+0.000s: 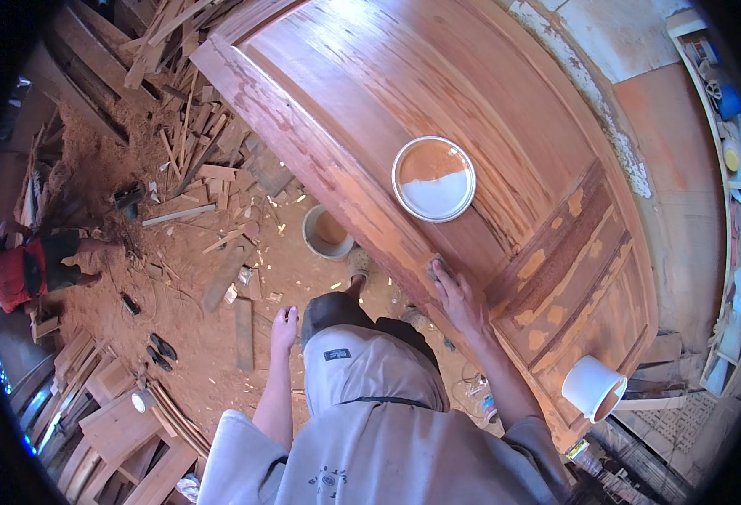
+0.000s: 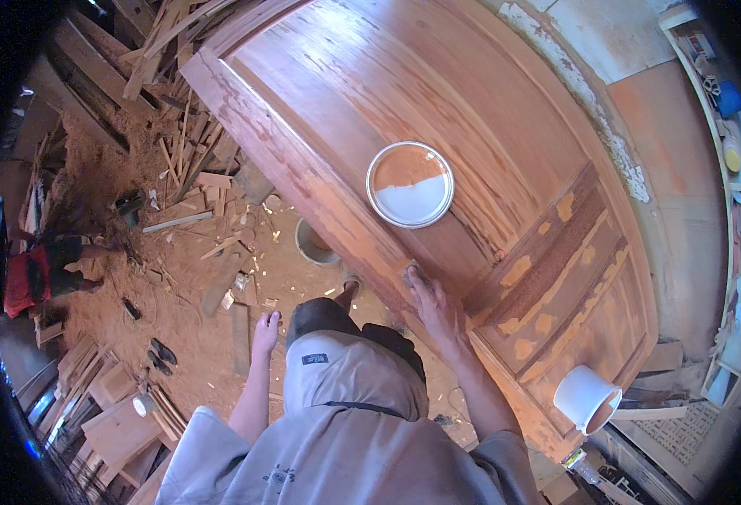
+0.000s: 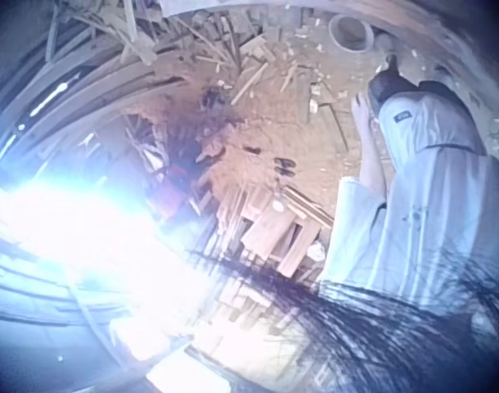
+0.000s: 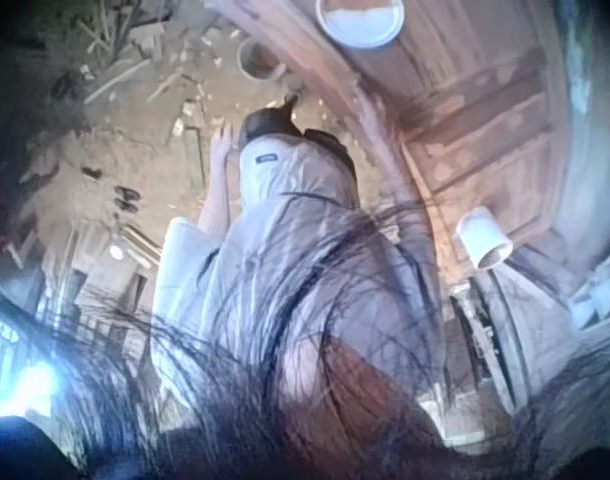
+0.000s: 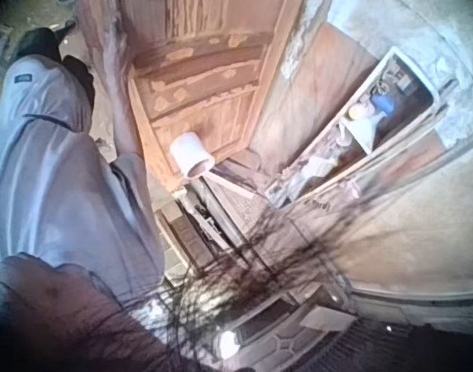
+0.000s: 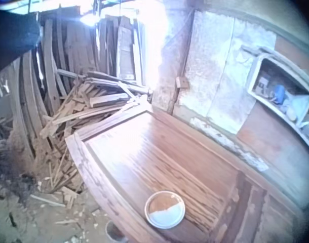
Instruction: The person applies wood filler to recessed panels and joints on a wooden door using a putty knife, taking material from a white bucket and smoothing it into the wood surface.
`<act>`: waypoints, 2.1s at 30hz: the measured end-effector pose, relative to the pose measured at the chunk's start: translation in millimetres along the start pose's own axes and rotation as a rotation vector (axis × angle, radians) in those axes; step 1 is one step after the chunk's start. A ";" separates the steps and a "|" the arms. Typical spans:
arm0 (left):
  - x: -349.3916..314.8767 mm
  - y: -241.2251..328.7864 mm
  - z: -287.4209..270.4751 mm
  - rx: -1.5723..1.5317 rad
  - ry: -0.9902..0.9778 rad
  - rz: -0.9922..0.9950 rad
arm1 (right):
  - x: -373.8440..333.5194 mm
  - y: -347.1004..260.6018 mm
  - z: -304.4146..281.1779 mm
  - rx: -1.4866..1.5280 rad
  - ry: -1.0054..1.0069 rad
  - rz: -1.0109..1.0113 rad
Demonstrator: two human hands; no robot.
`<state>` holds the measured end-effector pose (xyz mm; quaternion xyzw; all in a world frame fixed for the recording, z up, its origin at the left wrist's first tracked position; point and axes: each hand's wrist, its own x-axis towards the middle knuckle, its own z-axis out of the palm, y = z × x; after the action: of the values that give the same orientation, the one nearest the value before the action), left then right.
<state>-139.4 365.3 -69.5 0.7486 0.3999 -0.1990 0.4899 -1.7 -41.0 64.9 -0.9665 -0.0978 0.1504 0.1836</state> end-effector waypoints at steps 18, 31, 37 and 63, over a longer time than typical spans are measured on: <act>32.7 -11.5 22.2 -0.020 -0.053 0.044 | 31.1 -7.6 -72.5 -0.361 -0.462 0.045; 44.0 22.8 20.1 0.000 -0.094 0.069 | 2.5 -4.6 -30.4 -0.090 -0.180 0.156; 56.1 -4.8 22.3 -0.022 -0.080 0.087 | 47.5 -48.6 -60.3 -0.295 -0.349 -0.101; 78.3 47.0 30.2 0.375 -0.271 0.211 | -169.1 -39.8 43.1 1.622 0.516 0.878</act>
<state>-52.2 360.5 -109.9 0.8305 0.2066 -0.3160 0.4096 -179.3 -31.8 85.1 -0.4988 0.4509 0.0102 0.7401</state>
